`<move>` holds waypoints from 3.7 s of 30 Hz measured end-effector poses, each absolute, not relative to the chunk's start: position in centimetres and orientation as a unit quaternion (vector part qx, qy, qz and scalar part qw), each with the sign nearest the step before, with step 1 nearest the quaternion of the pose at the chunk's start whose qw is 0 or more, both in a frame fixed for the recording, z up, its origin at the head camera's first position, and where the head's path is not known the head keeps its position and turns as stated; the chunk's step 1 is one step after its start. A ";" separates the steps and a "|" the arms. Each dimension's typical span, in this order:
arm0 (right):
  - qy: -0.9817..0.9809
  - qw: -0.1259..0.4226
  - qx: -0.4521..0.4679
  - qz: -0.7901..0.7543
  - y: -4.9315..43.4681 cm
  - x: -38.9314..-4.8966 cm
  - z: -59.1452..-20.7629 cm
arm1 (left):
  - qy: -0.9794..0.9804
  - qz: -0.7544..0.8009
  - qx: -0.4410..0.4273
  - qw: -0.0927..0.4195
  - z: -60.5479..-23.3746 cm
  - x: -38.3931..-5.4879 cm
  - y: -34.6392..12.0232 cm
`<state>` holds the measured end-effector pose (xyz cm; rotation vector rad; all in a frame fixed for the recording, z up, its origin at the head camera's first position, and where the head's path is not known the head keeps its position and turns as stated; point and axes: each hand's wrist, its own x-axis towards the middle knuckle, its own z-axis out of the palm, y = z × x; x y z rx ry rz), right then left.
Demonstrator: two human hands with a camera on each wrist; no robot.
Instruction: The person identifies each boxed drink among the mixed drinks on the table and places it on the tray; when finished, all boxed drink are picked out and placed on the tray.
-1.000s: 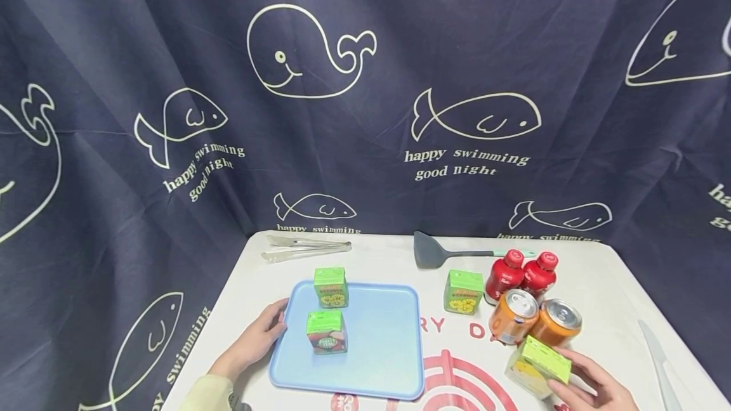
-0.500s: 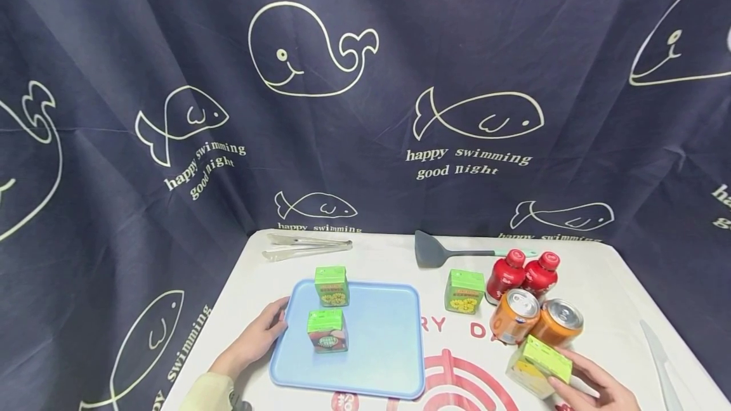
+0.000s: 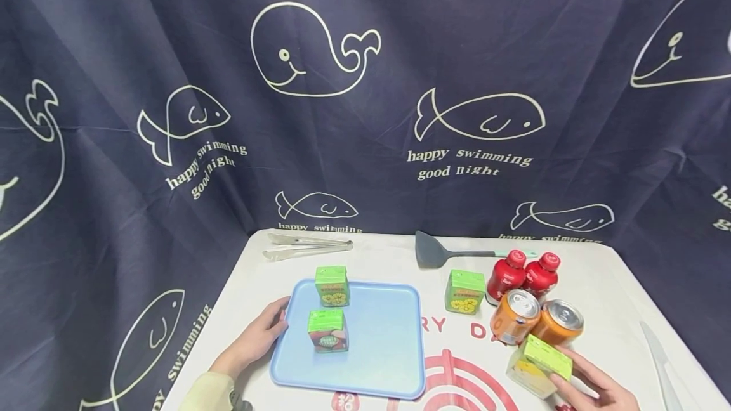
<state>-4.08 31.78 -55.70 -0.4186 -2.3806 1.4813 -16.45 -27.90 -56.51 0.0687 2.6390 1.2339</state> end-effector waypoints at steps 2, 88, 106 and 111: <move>-0.829 0.147 -0.159 0.516 31.7 -4.2 -55.6 | 0.900 0.421 0.022 0.114 -56.5 -16.4 -27.9; -0.802 0.112 0.121 0.573 17.2 -16.4 -52.7 | 0.900 0.422 0.034 0.100 -56.5 -16.4 -28.0; -0.775 0.050 0.117 0.619 13.7 -18.9 -52.5 | 0.899 0.424 0.023 0.107 -56.8 -16.5 -28.1; -0.770 0.059 0.129 0.622 12.8 -19.4 -52.9 | 0.901 0.421 0.024 0.107 -56.7 -16.5 -28.0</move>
